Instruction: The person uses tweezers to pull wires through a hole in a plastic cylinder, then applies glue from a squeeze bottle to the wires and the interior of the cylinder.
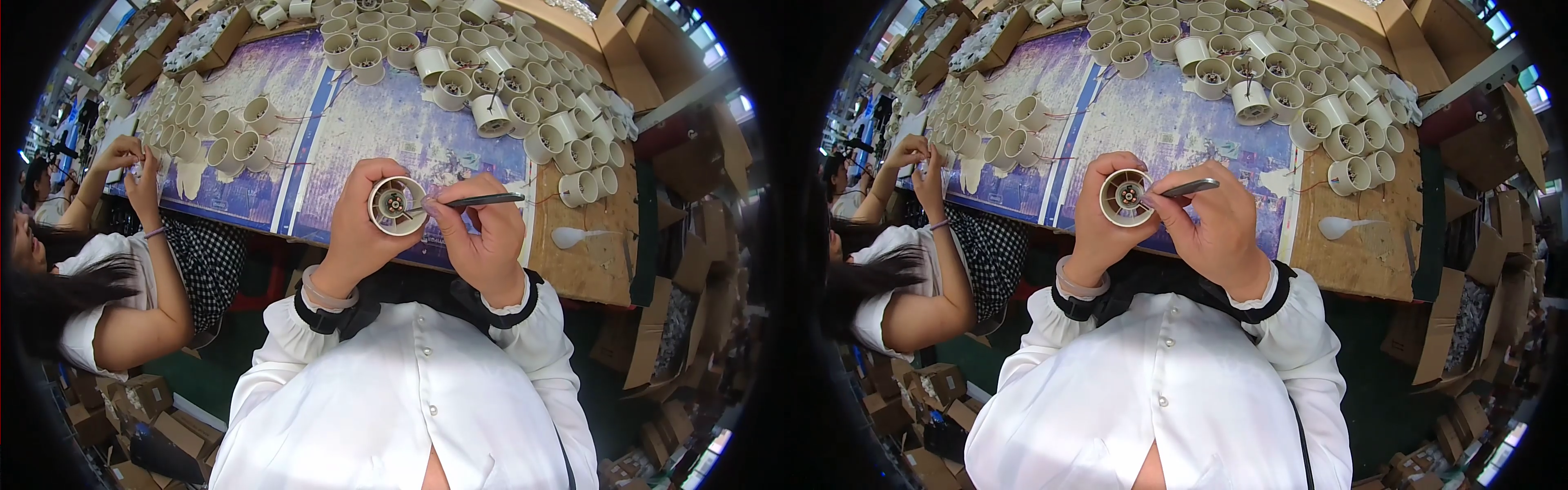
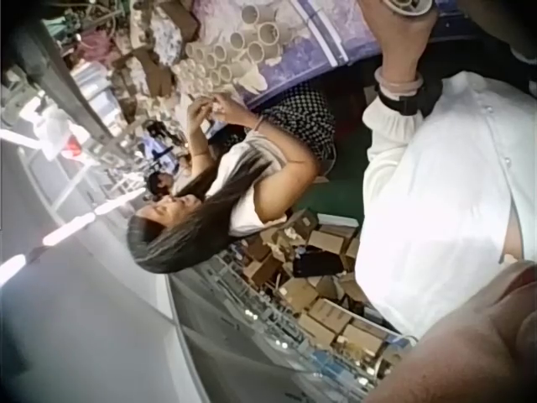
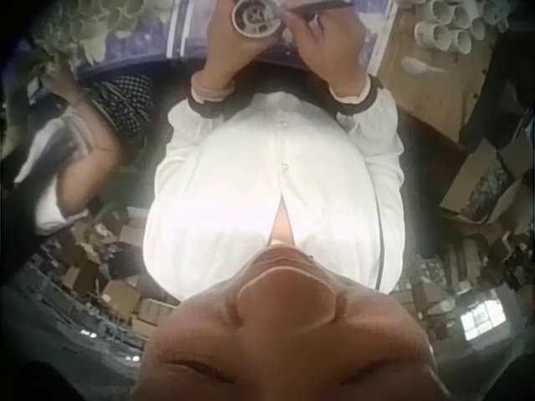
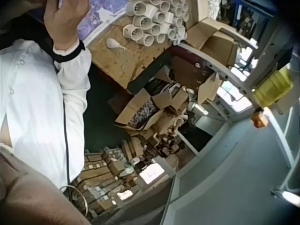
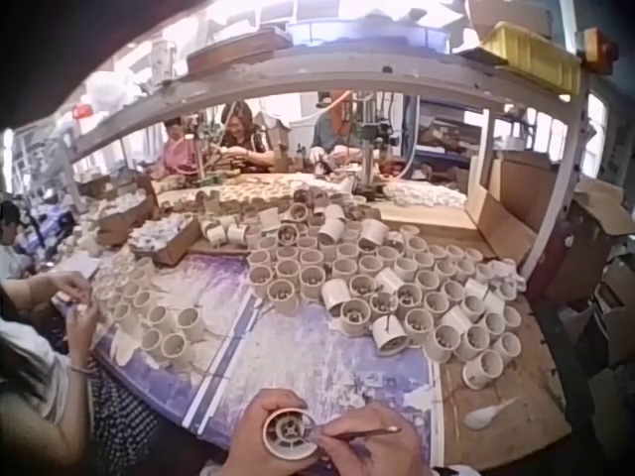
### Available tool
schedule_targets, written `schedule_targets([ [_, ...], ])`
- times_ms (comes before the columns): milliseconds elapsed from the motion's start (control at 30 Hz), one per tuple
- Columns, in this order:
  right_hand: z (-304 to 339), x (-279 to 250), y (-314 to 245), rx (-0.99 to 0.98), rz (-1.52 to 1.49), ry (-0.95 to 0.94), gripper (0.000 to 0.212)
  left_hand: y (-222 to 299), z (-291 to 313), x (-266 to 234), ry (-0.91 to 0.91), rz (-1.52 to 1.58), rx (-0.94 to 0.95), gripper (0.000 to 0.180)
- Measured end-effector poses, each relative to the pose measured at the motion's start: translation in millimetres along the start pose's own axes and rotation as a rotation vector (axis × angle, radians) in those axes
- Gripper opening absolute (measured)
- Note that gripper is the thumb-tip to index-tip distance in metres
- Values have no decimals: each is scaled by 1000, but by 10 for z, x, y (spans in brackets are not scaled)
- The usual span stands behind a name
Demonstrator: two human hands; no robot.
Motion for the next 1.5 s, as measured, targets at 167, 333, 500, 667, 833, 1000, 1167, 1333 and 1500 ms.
schedule_targets([
  [167,64,64,21,-7,-31,42,10,-9,6,-16,2,-29,13,55],
  [333,76,114,38,-148,12,48,10,-43,26,-27,-7,-105,35,56],
  [500,60,18,104,140,-41,0,8,-81,35,-46,19,-109,4,56],
  [667,-45,-238,115,292,-338,315,8,-24,-27,-64,19,-102,-32,55],
  [833,44,-237,180,303,-191,103,12,-16,-40,8,14,-49,-62,56],
  [1000,25,-103,91,41,-48,2,13,-48,-29,33,-19,-76,-45,58],
  [1167,32,-84,118,-9,14,5,12,4,-43,46,-18,-170,25,59],
  [1333,36,-74,132,-41,15,17,11,23,-44,39,-19,-181,53,58],
  [1500,50,-70,113,-18,-12,-17,10,15,-32,33,-9,-165,51,58],
])
Point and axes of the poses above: each hand's wrist, its own z-axis away from the middle knuckle, its own x-axis out of the palm, y = z × x, the point moved 2 cm from there along -z, towards the middle knuckle, and after that the axes turned 4 degrees about x, right-handed, at the moved point
